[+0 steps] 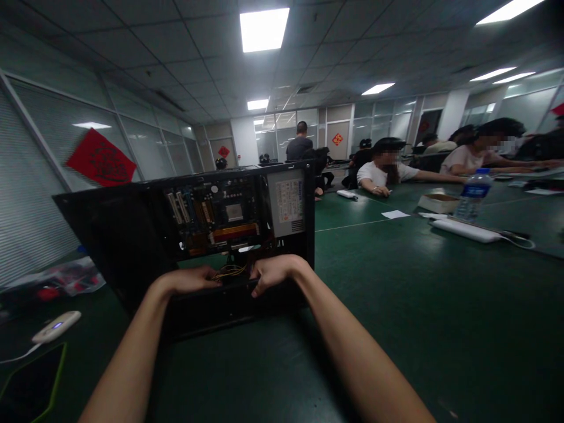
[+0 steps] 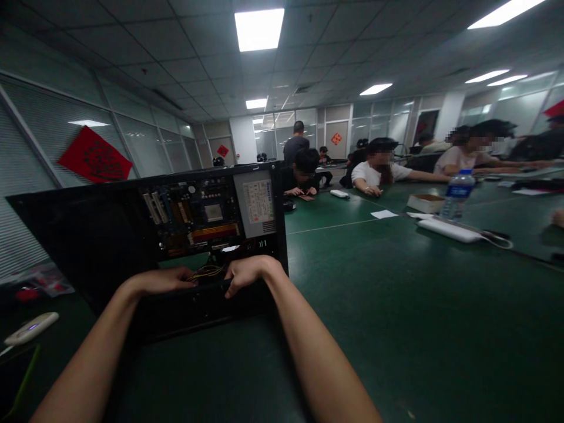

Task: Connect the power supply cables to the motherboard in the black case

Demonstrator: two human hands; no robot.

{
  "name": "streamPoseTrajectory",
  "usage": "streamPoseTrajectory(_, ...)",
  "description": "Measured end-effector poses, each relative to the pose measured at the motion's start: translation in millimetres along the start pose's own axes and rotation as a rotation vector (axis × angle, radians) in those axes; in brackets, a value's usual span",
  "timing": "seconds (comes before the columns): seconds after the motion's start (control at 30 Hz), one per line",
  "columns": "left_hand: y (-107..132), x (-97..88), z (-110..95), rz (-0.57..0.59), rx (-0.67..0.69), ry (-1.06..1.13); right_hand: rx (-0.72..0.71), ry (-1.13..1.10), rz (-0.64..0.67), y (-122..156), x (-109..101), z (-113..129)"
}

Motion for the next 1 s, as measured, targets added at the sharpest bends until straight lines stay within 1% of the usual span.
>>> streamPoseTrajectory(0.07,4,2.6,-4,0.019,-0.007,-0.021,-0.001,-0.005,0.043,3,3,-1)
streamPoseTrajectory(0.13,7,2.7,-8,0.01,-0.006,-0.056,0.007,-0.014,0.095,8,6,-3)
streamPoseTrajectory(0.2,6,1.4,-10,-0.011,-0.005,-0.075,-0.006,-0.015,0.099,13,6,-3)
streamPoseTrajectory(0.23,5,-0.2,-9,-0.025,-0.008,-0.08,-0.026,-0.012,0.074,14,3,-1)
streamPoseTrajectory(0.33,6,-10.1,-5,-0.089,-0.043,-0.119,-0.112,-0.014,-0.075,18,-12,12)
streamPoseTrajectory(0.43,19,-23.8,-8,-0.165,-0.073,-0.183,-0.244,-0.067,-0.208,23,-26,36)
streamPoseTrajectory(0.53,39,-35.7,-27,-0.268,-0.01,-0.182,-0.353,-0.204,-0.369,32,-43,61)
streamPoseTrajectory(0.6,51,-39.9,-41,-0.329,0.058,-0.177,-0.364,-0.34,-0.496,38,-55,70)
streamPoseTrajectory(0.63,55,-39.8,-46,-0.337,0.078,-0.181,-0.362,-0.411,-0.549,40,-59,73)
streamPoseTrajectory(0.7,58,-37.9,-48,-0.329,0.077,-0.19,-0.359,-0.54,-0.635,45,-66,75)
streamPoseTrajectory(0.77,59,-38.4,-46,-0.335,0.047,-0.192,-0.362,-0.632,-0.691,47,-70,76)
streamPoseTrajectory(0.87,59,-40.3,-47,-0.349,0.035,-0.187,-0.359,-0.694,-0.73,50,-72,75)
streamPoseTrajectory(1.0,52,-41.2,-53,-0.366,0.067,-0.201,-0.344,-0.611,-0.738,54,-72,76)
Point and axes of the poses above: each hand's wrist, its own y-axis away from the middle knuckle, its own x-axis out of the palm, z = x × y, the point moved 9 cm from there along -y, towards the middle knuckle, and after that the axes turned 3 degrees about y, right-handed, at the moved point
